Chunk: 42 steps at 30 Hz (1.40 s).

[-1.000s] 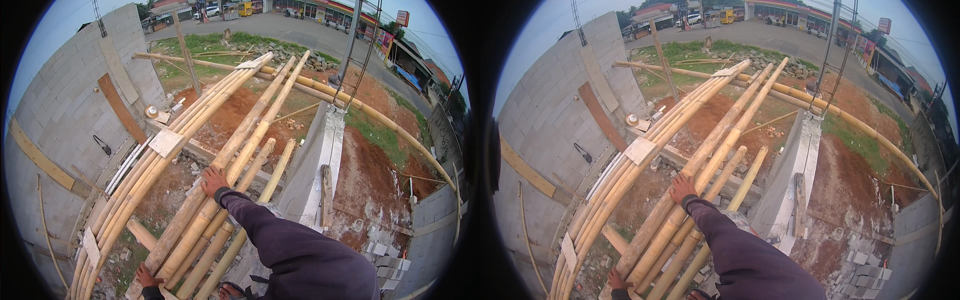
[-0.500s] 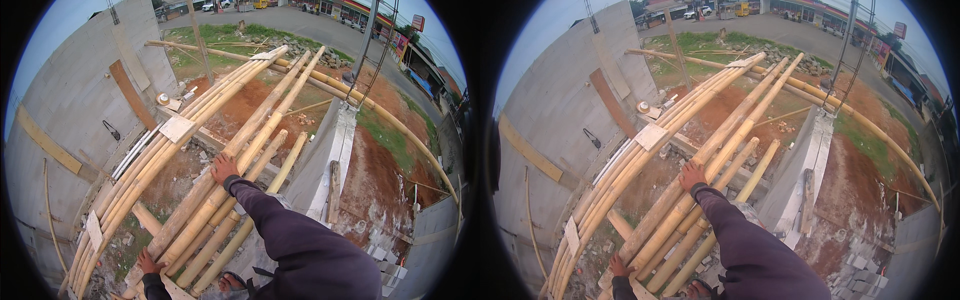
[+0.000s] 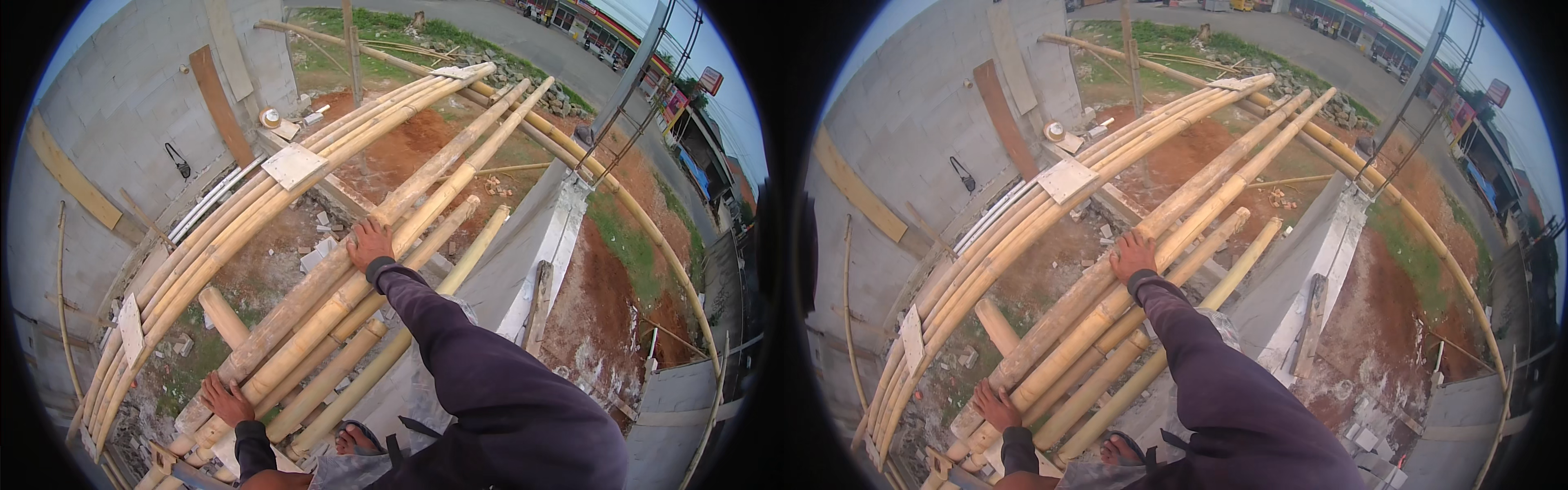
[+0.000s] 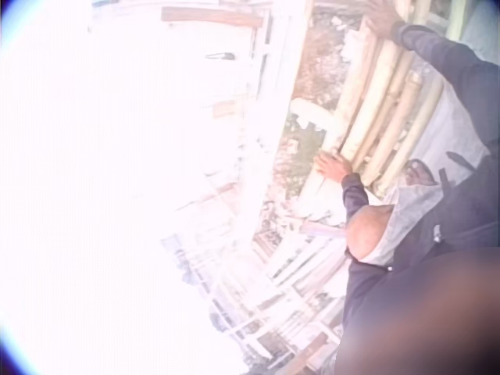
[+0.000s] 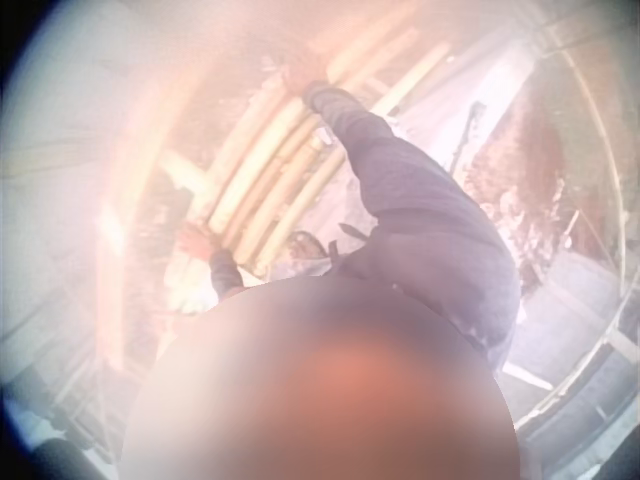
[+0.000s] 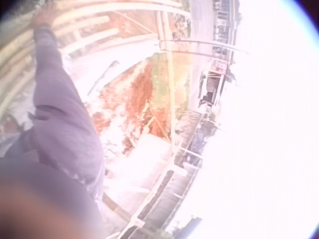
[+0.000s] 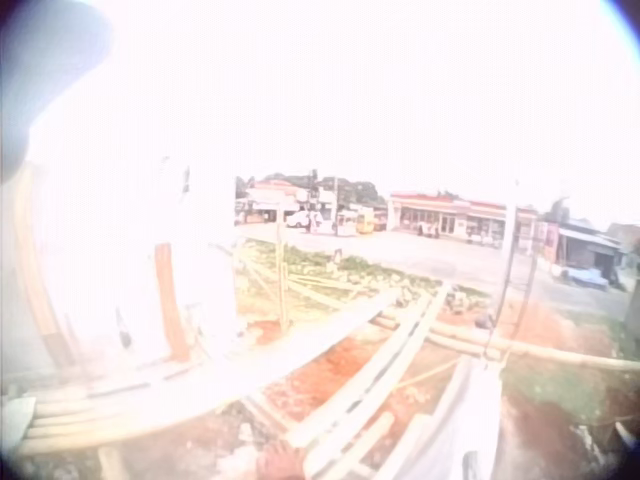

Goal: The person assembles a bamboo scaffolding structure on a construction site. They lift and position bamboo poles onto a frame, secure them with a hammer, and adjust the alignment while other workers are visible nearby.

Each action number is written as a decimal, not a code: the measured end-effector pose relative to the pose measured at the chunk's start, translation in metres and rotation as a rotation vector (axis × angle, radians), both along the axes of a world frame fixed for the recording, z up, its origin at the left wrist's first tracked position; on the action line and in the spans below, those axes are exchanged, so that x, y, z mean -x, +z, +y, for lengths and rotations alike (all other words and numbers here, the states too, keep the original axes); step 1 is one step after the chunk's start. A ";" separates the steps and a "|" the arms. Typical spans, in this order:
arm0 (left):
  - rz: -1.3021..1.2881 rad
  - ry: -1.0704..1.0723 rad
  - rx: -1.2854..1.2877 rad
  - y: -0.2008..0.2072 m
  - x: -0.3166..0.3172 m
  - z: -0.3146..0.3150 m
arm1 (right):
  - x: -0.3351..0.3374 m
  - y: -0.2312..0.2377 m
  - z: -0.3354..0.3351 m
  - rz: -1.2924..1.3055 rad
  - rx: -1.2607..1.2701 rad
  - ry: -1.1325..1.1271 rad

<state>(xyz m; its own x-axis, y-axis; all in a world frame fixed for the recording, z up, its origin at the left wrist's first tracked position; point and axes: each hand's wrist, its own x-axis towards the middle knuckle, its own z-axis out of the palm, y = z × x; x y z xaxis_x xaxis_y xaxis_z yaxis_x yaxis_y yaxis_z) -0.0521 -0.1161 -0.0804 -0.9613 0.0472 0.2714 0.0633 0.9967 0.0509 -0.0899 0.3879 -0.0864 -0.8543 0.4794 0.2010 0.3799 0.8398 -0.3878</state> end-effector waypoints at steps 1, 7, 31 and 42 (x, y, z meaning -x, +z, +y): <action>0.007 -0.006 0.001 0.001 0.000 0.001 | 0.000 -0.001 0.000 0.020 -0.012 -0.004; 0.007 -0.021 -0.050 0.004 -0.002 0.001 | 0.001 -0.001 -0.001 -0.029 -0.055 -0.009; 0.025 -0.028 -0.043 0.005 -0.002 0.001 | 0.003 -0.008 -0.001 0.027 -0.106 -0.017; -0.368 -0.200 0.024 0.033 0.045 -0.032 | 0.003 -0.014 0.003 0.013 -0.108 0.000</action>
<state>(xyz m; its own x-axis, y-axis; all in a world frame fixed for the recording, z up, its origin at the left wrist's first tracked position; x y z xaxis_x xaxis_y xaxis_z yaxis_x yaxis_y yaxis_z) -0.0967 -0.1486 -0.0470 -0.9653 0.2444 -0.0920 0.2371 0.9679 0.0833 -0.0927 0.3912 -0.1002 -0.8513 0.4541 0.2628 0.3751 0.8770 -0.3003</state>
